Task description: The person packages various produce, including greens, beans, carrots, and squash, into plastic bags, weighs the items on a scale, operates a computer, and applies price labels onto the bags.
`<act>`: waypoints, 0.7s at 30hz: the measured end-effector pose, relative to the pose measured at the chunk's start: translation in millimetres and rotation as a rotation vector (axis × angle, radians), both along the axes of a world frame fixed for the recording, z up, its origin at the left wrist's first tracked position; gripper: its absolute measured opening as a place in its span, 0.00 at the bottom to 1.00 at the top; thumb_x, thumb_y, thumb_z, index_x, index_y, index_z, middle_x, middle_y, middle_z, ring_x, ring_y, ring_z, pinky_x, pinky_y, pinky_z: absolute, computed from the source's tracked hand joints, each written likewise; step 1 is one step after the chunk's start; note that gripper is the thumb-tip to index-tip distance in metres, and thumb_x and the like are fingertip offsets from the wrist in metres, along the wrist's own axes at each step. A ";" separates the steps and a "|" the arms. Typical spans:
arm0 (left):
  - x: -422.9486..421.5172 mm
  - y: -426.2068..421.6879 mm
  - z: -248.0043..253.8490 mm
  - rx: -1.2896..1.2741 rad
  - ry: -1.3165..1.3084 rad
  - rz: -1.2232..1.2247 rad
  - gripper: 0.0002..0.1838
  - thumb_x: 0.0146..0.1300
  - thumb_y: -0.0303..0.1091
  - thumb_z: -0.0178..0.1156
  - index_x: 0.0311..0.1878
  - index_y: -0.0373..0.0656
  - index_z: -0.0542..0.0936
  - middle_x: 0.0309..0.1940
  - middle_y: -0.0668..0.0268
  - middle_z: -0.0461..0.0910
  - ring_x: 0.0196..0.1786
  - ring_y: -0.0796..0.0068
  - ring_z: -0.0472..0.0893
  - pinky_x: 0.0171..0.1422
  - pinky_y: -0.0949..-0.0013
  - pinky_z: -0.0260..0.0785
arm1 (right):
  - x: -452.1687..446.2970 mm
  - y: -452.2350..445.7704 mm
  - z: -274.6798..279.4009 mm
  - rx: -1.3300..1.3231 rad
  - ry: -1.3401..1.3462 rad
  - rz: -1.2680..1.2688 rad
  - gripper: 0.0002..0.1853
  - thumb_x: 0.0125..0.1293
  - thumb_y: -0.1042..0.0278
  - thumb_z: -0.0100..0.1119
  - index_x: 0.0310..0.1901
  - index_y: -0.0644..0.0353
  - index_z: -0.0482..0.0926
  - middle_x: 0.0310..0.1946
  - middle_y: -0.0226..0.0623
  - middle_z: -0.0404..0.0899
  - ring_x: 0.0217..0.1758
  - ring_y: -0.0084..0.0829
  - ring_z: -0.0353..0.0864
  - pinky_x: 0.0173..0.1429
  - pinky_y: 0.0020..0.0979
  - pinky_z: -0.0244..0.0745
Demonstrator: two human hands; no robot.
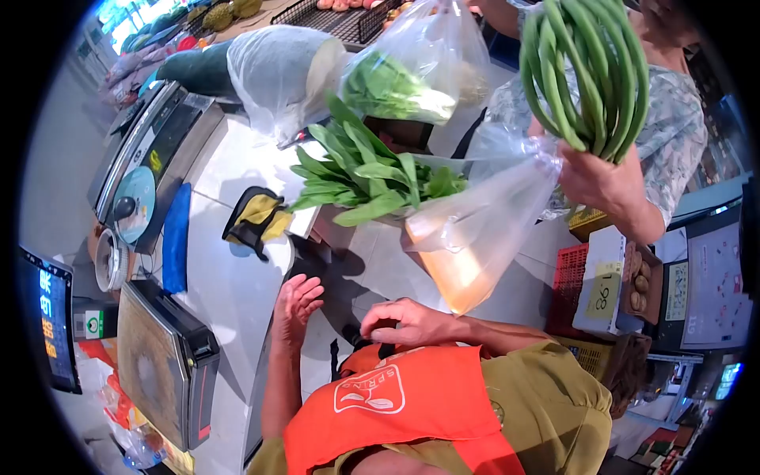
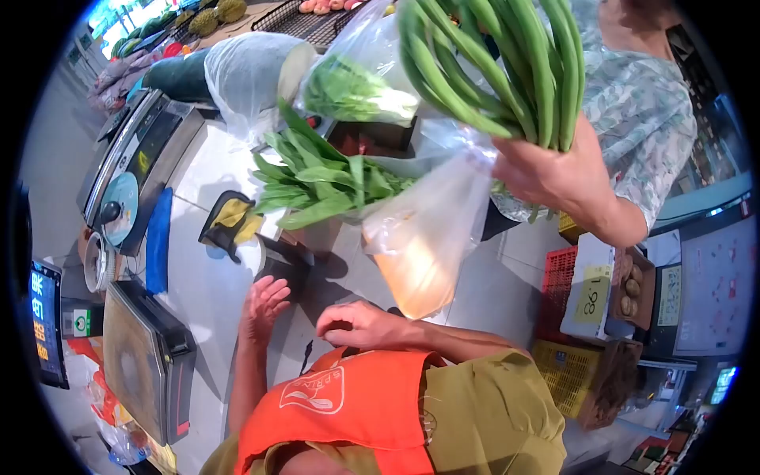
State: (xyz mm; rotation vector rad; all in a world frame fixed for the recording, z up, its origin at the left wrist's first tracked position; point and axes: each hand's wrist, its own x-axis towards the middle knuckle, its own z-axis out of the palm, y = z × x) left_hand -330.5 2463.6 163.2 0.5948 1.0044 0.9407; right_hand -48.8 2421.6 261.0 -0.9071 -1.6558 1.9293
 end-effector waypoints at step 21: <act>38.1 50.3 36.3 0.217 -0.459 -0.059 0.48 0.61 0.71 0.57 0.75 0.51 0.56 0.65 0.65 0.70 0.63 0.69 0.75 0.60 0.54 0.74 | 27.0 104.7 -14.1 -0.146 0.074 -0.763 0.40 0.73 0.34 0.43 0.74 0.60 0.58 0.70 0.45 0.65 0.71 0.39 0.67 0.71 0.38 0.64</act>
